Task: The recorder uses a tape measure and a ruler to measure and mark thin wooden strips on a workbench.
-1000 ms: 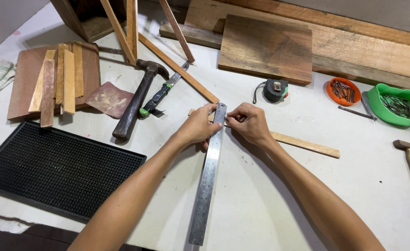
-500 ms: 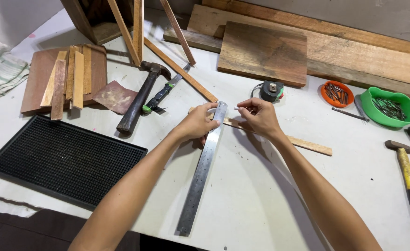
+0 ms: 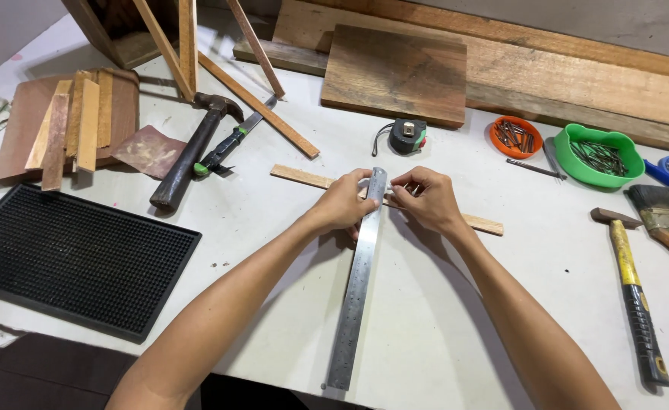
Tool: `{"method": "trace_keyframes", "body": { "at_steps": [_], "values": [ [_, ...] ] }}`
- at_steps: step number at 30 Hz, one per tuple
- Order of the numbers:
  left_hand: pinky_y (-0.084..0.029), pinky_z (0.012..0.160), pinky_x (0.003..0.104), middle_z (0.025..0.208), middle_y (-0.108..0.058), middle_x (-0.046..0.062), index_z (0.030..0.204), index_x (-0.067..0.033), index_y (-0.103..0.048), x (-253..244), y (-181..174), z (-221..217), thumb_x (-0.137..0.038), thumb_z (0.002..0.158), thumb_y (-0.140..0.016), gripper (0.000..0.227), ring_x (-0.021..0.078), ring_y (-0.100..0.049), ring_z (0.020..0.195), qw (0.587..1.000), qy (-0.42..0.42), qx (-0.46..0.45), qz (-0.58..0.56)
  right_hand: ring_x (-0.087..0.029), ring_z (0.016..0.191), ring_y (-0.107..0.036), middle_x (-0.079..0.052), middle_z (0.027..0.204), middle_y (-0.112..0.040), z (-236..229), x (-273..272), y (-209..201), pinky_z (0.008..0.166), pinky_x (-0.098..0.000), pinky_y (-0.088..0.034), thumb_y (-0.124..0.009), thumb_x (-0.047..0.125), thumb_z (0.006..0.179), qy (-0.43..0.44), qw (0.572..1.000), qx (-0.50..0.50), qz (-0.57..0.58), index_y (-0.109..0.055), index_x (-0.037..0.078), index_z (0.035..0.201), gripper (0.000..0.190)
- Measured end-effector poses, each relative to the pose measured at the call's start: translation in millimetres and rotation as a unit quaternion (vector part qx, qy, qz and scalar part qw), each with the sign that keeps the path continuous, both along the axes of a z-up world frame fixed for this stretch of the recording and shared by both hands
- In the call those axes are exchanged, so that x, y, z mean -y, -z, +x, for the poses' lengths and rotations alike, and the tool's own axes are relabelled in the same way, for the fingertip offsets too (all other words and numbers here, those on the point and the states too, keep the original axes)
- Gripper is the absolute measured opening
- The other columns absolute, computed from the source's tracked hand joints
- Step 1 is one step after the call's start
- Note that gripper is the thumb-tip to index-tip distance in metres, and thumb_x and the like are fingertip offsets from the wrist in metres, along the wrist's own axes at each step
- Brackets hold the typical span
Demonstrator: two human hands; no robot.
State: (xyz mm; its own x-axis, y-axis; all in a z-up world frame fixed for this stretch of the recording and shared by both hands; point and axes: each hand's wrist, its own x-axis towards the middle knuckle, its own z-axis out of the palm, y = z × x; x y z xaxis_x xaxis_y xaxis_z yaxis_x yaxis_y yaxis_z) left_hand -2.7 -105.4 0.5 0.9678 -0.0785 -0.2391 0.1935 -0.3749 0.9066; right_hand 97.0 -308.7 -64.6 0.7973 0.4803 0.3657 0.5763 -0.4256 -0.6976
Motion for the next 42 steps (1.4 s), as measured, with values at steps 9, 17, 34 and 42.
{"method": "trace_keyframes", "body": {
  "at_steps": [9, 17, 34, 42],
  "values": [
    [-0.058, 0.04, 0.032, 0.086, -0.076, 0.017, 0.152, -0.0051, -0.034, 10.3, -6.7, 0.7, -0.01, 0.092, -0.065, 0.067, 0.0207, -0.071, 0.05, 0.998, -0.002, -0.032, 0.058, -0.006, 0.064, -0.061, -0.005, 0.077, -0.072, -4.8, 1.8, 9.2, 0.055, -0.0225, -0.051, -0.079, 0.01, 0.088, -0.014, 0.999, -0.011, 0.041, -0.077, 0.0, 0.093, 0.012],
    [-0.056, 0.037, 0.032, 0.082, -0.076, 0.016, 0.149, -0.0039, -0.036, 4.5, 2.9, 2.0, -0.009, 0.091, -0.065, 0.066, 0.0204, -0.07, 0.047, 1.0, -0.007, -0.019, 0.019, -0.007, 0.064, -0.06, -0.005, 0.078, -0.07, -9.6, -2.0, 4.9, 0.055, -0.0235, -0.05, -0.079, 0.01, 0.087, -0.015, 0.999, 0.011, 0.032, -0.078, 0.0, 0.094, 0.012],
    [-0.05, 0.033, 0.032, 0.076, -0.075, 0.015, 0.152, -0.0036, -0.032, 4.2, 12.9, 3.0, -0.011, 0.093, -0.064, 0.067, 0.0178, -0.065, 0.042, 1.0, -0.009, -0.019, 0.018, -0.005, 0.067, -0.056, -0.005, 0.083, -0.069, 11.5, 35.1, 7.3, 0.058, -0.0203, -0.047, -0.071, 0.003, 0.095, -0.005, 0.981, -0.061, 0.186, -0.075, 0.0, 0.101, 0.008],
    [-0.058, 0.041, 0.032, 0.088, -0.077, 0.02, 0.156, -0.0037, -0.025, 33.9, -1.1, 3.5, -0.01, 0.094, -0.062, 0.072, 0.0196, -0.069, 0.054, 0.999, 0.031, -0.002, -0.036, -0.006, 0.071, -0.064, -0.007, 0.093, -0.07, -4.3, 110.8, -26.0, 0.061, -0.02, -0.053, -0.069, 0.006, 0.098, 0.072, 0.993, 0.039, 0.087, -0.077, 0.001, 0.109, 0.015]
  ]
}}
